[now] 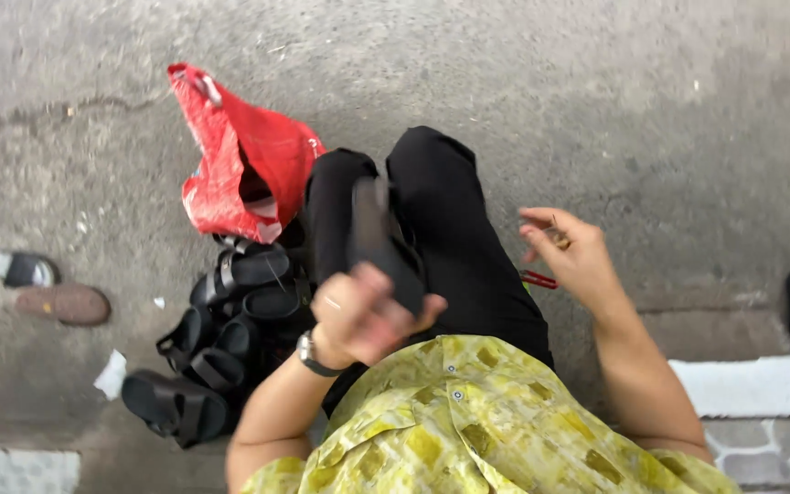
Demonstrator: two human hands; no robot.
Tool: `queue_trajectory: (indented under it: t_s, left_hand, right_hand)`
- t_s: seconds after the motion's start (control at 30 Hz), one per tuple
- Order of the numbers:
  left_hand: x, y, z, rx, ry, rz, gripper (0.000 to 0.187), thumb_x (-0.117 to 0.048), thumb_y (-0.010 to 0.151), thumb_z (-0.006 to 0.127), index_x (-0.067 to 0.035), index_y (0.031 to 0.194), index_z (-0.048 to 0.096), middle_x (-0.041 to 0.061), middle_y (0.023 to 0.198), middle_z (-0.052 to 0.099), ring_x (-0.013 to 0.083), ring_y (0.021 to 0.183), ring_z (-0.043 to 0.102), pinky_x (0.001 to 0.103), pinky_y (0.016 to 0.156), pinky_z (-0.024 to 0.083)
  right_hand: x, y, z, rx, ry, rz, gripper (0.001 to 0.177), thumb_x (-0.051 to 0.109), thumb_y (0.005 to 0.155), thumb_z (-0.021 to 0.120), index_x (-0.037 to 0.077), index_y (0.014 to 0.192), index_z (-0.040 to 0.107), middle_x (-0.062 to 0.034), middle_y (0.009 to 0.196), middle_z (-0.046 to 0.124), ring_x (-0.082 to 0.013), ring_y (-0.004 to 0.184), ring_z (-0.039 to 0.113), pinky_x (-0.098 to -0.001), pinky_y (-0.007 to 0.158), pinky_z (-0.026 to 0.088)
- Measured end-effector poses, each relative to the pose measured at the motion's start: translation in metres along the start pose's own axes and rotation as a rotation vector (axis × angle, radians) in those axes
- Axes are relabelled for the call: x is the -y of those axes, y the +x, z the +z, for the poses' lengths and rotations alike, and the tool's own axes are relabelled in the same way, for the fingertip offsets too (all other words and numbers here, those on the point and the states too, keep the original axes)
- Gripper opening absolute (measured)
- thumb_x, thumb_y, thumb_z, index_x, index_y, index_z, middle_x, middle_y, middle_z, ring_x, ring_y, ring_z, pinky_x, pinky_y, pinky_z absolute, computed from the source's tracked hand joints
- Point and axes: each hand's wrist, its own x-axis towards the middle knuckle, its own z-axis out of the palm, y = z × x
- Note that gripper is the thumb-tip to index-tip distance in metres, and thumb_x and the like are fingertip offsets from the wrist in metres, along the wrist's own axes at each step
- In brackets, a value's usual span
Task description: A person is hand-stitching the sole of a black sandal to repair it while sitting on the ground.
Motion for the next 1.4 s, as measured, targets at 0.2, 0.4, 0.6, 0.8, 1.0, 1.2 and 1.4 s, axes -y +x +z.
queue_trajectory:
  t_s: [0.2,0.4,0.6,0.8,1.0,1.2,1.4]
  left_hand:
    - [-0.011,-0.035,-0.007,0.3,-0.067,0.35,0.015,-0.01,0.094,0.05,-0.021,0.094,0.06,0.01,0.114,0.063,0.0214,0.064,0.053,0.028,0.049,0.04]
    - [-0.009,-0.078,-0.029,0.357,-0.419,0.121,0.034,-0.016,0.098,0.034,-0.003,0.106,0.064,0.023,0.122,0.061,0.0272,0.064,0.062,0.035,0.055,0.049]
    - [0.045,-0.09,-0.049,0.118,-0.184,-0.838,0.06,0.004,0.084,0.063,0.003,0.137,0.036,0.024,0.132,0.039,0.0245,0.064,0.06,0.034,0.061,0.052]
    - [0.011,-0.088,-0.013,0.404,-0.444,-0.899,0.07,-0.022,0.076,0.08,-0.008,0.137,0.047,0.015,0.11,0.059,0.0191,0.059,0.064,0.031,0.049,0.051]
    - [0.007,-0.101,0.002,0.514,-0.522,-0.873,0.082,-0.031,0.083,0.074,-0.006,0.148,0.031,0.015,0.125,0.047,0.0195,0.072,0.067,0.033,0.064,0.053]
    - [-0.003,-0.111,0.001,0.577,-0.453,-0.796,0.109,-0.039,0.068,0.084,-0.004,0.149,0.02,0.023,0.128,0.042,0.0294,0.074,0.066,0.042,0.067,0.053]
    - [-0.015,-0.094,0.005,0.798,-0.369,-0.969,0.098,-0.038,0.08,0.072,-0.006,0.15,0.011,0.011,0.125,0.038,0.0183,0.085,0.053,0.031,0.08,0.05]
  right_hand:
    - [0.019,-0.004,0.074,0.301,0.359,0.181,0.042,0.034,0.099,0.042,0.006,0.127,0.054,-0.0191,0.081,0.071,-0.0121,0.032,0.052,-0.0174,0.027,0.035]
    - [0.013,-0.012,0.106,0.316,0.303,0.184,0.031,0.021,0.094,0.056,0.006,0.121,0.06,-0.0161,0.07,0.07,-0.0099,0.029,0.052,-0.0162,0.026,0.037]
    - [0.013,-0.013,0.094,0.19,0.163,0.146,0.02,0.017,0.089,0.066,0.005,0.105,0.067,-0.0146,0.078,0.072,-0.0133,0.051,0.067,-0.0165,0.032,0.044]
    - [0.055,-0.014,0.094,0.221,0.152,0.19,0.054,0.036,0.093,0.055,0.015,0.14,0.039,-0.028,0.126,0.053,-0.0271,0.085,0.066,-0.0242,0.041,0.05]
    - [0.007,-0.018,0.118,0.244,0.308,0.184,0.065,0.021,0.091,0.061,0.007,0.143,0.026,-0.0187,0.118,0.057,-0.0198,0.083,0.069,-0.0188,0.048,0.057]
    - [0.028,-0.031,0.121,0.227,0.198,0.163,0.067,0.019,0.088,0.065,0.004,0.143,0.029,-0.029,0.121,0.057,-0.0373,0.102,0.064,-0.0407,0.08,0.059]
    - [0.003,-0.028,0.121,0.233,0.201,0.222,0.071,0.031,0.086,0.06,0.013,0.146,0.026,-0.0128,0.134,0.055,-0.0196,0.119,0.059,-0.0295,0.095,0.049]
